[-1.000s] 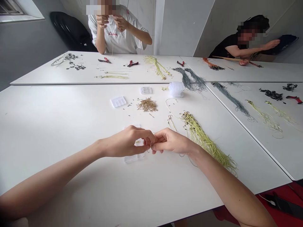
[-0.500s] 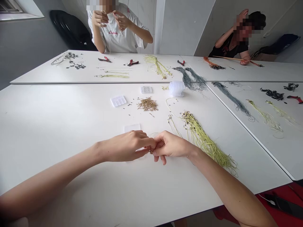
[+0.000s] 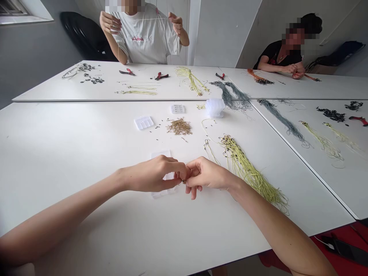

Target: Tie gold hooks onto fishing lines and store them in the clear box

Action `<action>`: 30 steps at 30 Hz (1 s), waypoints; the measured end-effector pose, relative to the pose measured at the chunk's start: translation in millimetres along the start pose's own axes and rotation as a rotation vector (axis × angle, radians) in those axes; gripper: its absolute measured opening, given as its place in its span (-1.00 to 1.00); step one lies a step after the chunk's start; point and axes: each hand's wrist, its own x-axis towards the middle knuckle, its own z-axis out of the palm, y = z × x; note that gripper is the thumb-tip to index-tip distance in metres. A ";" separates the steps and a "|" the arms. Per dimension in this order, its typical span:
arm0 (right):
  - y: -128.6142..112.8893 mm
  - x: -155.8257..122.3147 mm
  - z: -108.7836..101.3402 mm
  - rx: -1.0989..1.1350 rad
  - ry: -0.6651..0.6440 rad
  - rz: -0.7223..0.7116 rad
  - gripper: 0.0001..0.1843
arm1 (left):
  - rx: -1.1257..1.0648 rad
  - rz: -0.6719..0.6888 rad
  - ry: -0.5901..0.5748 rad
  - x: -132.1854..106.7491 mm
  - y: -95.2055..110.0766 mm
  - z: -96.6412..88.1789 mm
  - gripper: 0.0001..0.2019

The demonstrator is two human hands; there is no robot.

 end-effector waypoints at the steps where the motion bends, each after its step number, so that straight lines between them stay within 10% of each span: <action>1: 0.2 0.1 -0.4 0.003 -0.009 -0.009 -0.82 | -0.005 -0.002 0.004 -0.2 0.4 -0.3 -0.82; 9: 4.2 0.8 -2.1 0.014 -0.071 -0.002 -0.73 | 0.030 -0.032 -0.039 -0.7 3.7 -2.5 -0.84; 20: -2.2 -5.2 -8.2 0.106 0.057 -0.111 -0.76 | -0.008 -0.061 0.189 -0.7 -0.8 -21.4 -0.76; 30: -3.4 -4.8 -9.8 0.186 0.147 -0.202 -0.78 | -0.411 -0.250 0.237 3.3 -7.7 -12.3 -0.80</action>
